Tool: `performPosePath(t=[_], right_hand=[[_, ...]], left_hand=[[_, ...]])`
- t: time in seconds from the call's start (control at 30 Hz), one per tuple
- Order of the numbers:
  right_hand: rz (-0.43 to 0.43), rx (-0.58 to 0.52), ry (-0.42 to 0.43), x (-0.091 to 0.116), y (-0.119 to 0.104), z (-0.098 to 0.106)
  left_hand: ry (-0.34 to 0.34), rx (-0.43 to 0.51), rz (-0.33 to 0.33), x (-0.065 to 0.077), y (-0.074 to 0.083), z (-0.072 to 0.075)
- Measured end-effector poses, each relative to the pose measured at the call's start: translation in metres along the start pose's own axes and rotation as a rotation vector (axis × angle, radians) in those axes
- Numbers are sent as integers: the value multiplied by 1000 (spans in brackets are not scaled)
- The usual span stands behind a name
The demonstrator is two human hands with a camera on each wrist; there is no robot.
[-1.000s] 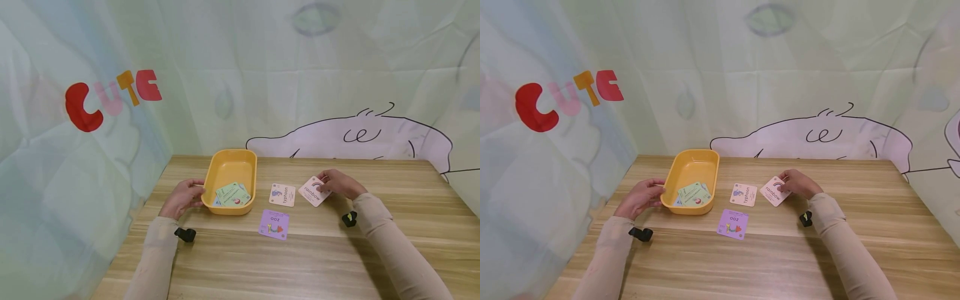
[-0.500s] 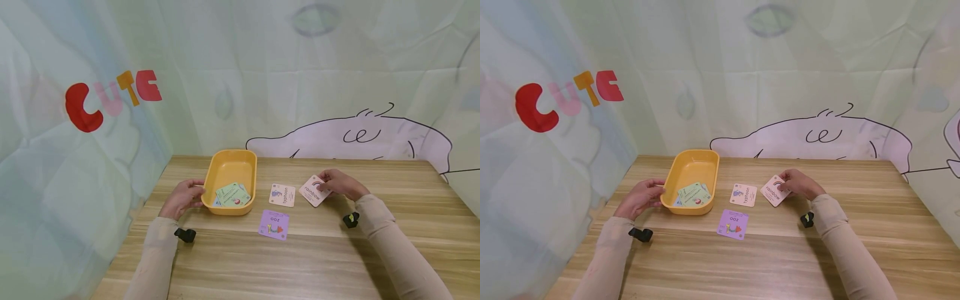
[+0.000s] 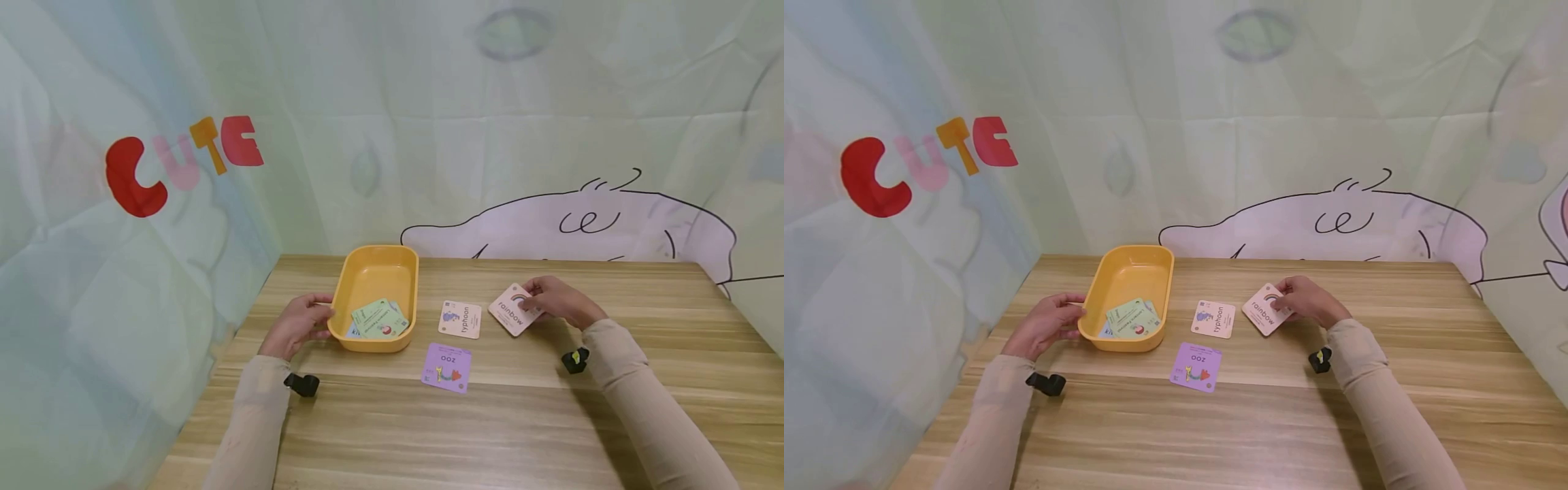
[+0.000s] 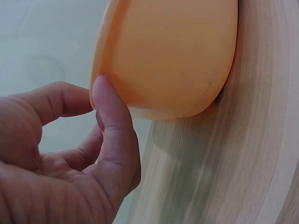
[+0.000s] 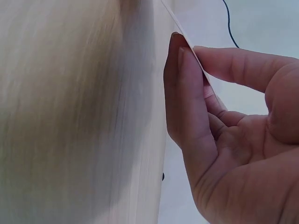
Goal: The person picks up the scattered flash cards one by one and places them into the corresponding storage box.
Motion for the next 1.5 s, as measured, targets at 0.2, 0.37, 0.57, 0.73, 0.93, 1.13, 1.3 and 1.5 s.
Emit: performPosePath(t=[0.2,0.37,0.57,0.73,0.93,1.13,1.3,1.5], right_hand=[[5,18,16,2,-1,2],[1,23,27,3,-2,3],[-2,20,40,1,-1,4],[7,18,52,3,-4,4],[16,17,63,6,-10,4],[13,12,74,5,-15,3],[20,1,75,3,-19,2],[49,1,88,3,-24,1]], left_hand=[[2,0,1,0,0,0],[-1,5,3,0,0,0],[2,5,0,0,0,0],[2,7,-5,-1,0,0],[6,7,-4,0,0,1],[3,4,-1,0,0,0],[0,2,3,0,0,0],[-1,-3,2,1,0,0]])
Point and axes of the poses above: each hand's wrist, its own x-axis away from the middle knuckle, its own z-axis out of the back of the hand, y = z × x, the point moved 6 cm from there along -x, towards the middle knuckle, and after that the axes turned 8 degrees about x, right-handed, at the moved point
